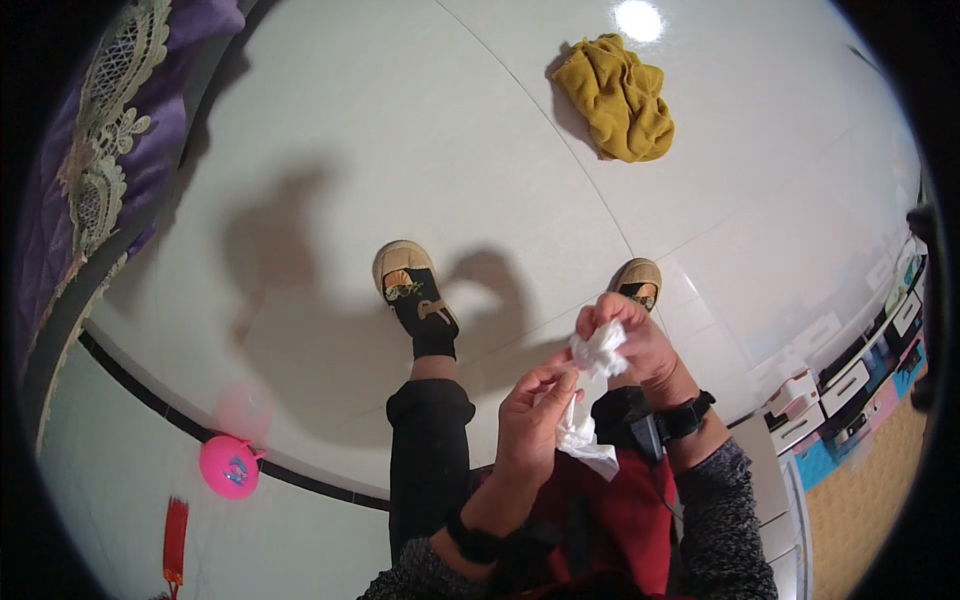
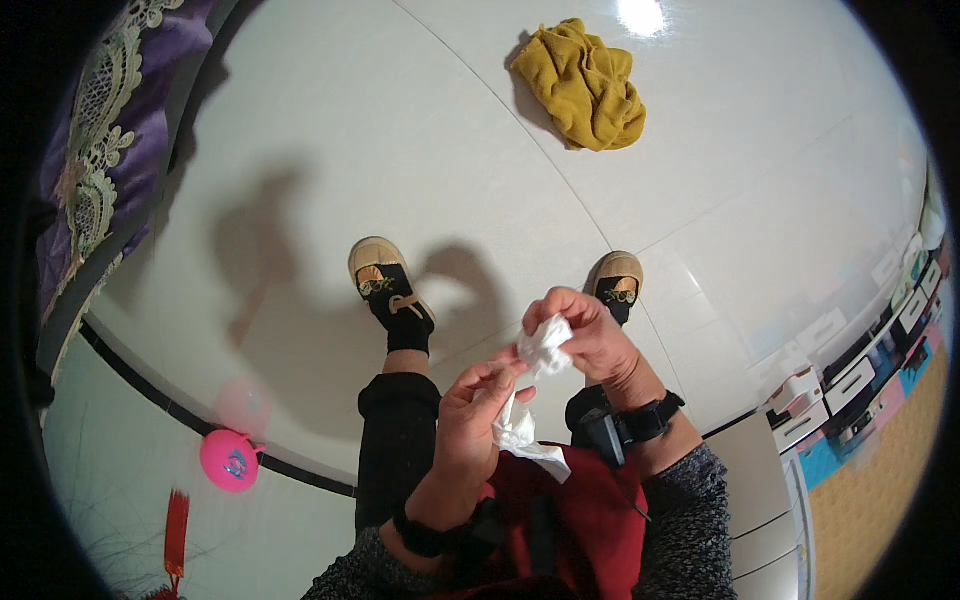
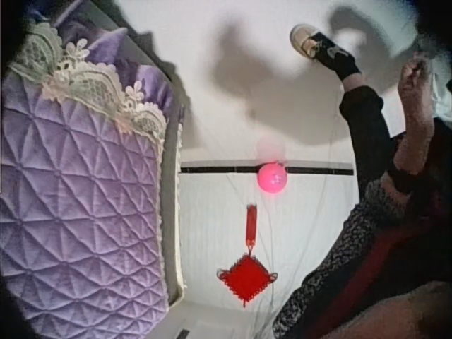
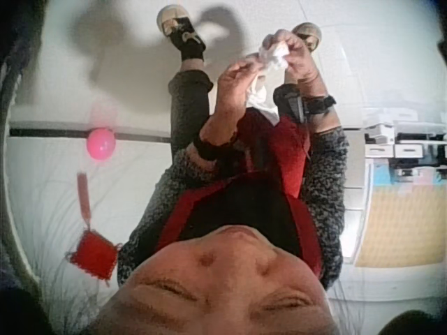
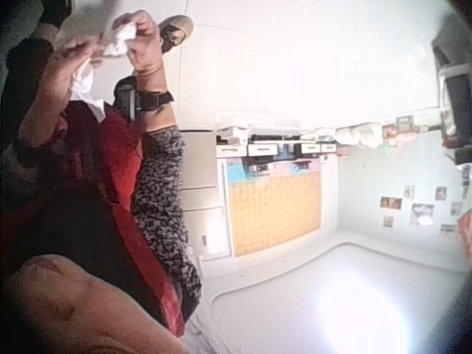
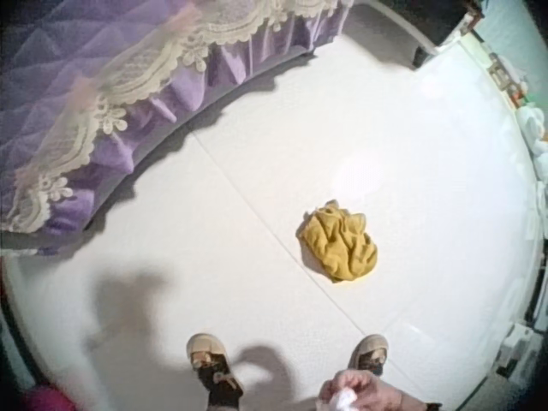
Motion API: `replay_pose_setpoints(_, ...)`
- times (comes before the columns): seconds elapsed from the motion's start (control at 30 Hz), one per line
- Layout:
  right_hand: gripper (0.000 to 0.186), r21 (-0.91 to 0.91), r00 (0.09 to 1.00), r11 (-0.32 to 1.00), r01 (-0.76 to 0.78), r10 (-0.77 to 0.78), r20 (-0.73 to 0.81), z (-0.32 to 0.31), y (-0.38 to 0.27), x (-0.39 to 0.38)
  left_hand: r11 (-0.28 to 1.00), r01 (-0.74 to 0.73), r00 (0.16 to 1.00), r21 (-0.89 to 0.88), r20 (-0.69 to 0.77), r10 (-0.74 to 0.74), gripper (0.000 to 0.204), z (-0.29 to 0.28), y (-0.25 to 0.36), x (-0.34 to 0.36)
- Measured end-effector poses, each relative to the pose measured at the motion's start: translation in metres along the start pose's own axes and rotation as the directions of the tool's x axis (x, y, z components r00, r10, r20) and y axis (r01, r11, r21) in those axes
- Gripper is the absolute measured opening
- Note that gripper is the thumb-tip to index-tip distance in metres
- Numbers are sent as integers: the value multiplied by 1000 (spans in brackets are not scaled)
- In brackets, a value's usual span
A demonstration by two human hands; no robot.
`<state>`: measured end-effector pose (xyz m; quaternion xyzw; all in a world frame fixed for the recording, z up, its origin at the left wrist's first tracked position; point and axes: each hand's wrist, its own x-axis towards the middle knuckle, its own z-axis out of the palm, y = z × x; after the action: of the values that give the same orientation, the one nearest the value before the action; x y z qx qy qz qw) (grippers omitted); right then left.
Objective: The person wipes the tiled floor using a white tissue and a yellow cloth. They move around the room, wiping different areas and occasionally repositioning a small step stool to reach underneath it.
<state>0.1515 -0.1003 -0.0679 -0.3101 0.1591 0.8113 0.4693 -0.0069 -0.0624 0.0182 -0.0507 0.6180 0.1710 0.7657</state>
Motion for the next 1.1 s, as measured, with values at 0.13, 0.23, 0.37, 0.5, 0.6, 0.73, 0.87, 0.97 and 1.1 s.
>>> replay_pose_setpoints(0.13,26,-282,997,960,-9,-12,-72,13,0,1,991,22,999,-134,-26,-26,13,-3,1,4)
replay_pose_setpoints(0.23,22,-507,996,862,-10,-37,-81,19,-3,3,990,-37,996,-137,-80,26,12,-6,2,6)
replay_pose_setpoints(0.37,20,-652,990,758,33,-113,-81,30,0,10,980,-200,976,14,-81,200,11,-4,2,7)
replay_pose_setpoints(0.5,24,-816,980,570,101,-199,-18,47,4,17,941,-324,944,96,-29,328,11,-2,3,8)
replay_pose_setpoints(0.6,26,-871,983,472,135,-173,59,60,0,18,938,-323,942,123,-49,331,10,-4,8,8)
replay_pose_setpoints(0.73,31,-706,1000,709,1,-17,-16,63,-17,17,936,-327,931,127,-126,342,10,-8,17,8)
replay_pose_setpoints(0.87,31,-849,922,525,-58,-298,-247,34,-52,43,935,-328,933,133,-109,343,12,-5,19,7)
replay_pose_setpoints(0.97,43,-974,564,-213,-72,-814,136,-5,-94,95,942,-291,941,166,-128,314,12,-3,22,7)
replay_pose_setpoints(1.1,61,-882,465,-272,-385,-882,69,-44,-136,161,933,-251,946,256,-141,293,9,-2,27,7)
